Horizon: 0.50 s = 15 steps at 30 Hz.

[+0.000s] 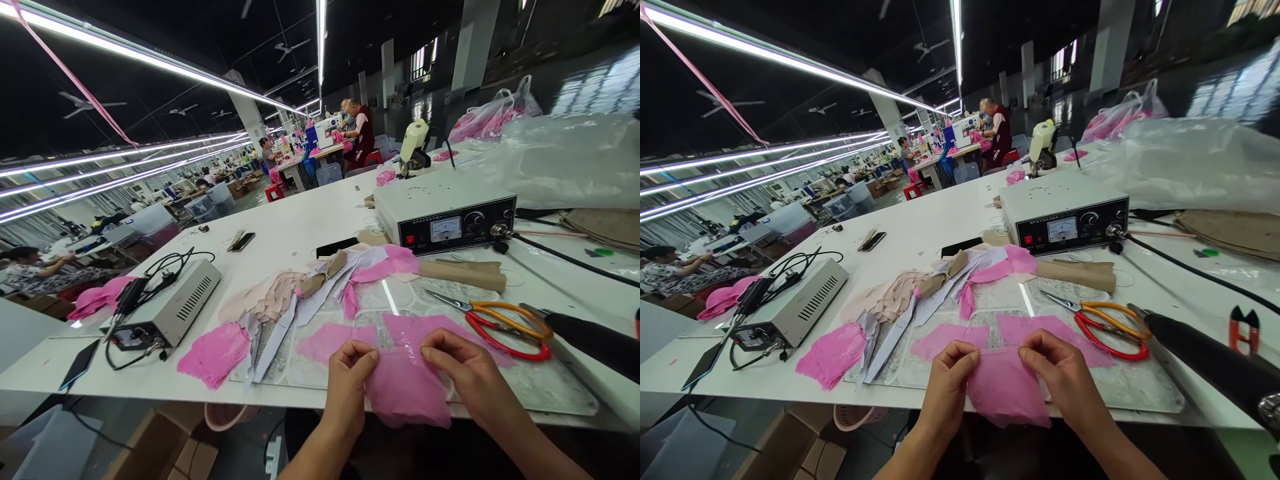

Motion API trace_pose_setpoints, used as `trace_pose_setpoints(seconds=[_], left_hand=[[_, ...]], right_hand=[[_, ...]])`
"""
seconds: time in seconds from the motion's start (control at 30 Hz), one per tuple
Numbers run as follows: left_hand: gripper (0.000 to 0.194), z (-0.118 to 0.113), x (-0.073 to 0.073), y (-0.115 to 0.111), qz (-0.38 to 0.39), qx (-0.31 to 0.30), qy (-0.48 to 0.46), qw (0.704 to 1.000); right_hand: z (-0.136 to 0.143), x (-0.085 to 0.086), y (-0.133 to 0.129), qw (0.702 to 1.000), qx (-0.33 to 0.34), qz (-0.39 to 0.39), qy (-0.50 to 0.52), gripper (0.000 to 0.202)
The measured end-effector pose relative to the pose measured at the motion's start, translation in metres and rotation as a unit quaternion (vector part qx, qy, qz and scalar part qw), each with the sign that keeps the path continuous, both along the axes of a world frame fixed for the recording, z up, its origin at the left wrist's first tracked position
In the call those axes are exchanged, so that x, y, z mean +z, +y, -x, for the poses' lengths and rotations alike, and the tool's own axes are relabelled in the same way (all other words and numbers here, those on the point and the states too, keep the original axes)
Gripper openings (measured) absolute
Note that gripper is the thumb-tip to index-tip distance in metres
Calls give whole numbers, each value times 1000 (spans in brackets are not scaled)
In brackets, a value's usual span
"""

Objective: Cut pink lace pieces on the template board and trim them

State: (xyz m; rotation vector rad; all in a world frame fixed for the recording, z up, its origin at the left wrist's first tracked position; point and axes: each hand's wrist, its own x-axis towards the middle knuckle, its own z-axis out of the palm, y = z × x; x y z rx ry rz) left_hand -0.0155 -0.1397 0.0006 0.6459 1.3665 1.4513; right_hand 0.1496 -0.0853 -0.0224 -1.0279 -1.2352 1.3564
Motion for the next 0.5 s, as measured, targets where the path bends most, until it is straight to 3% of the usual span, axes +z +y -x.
trace_pose_setpoints(seconds=[0.2,0.5], left_hand=[[34,-5,10,7,1,-7,-3,1000],[29,-3,7,11,-17,12,14,1000]], right_hand=[[1,4,5,999,30,23,11,24],[2,7,17,999,-3,31,39,22]])
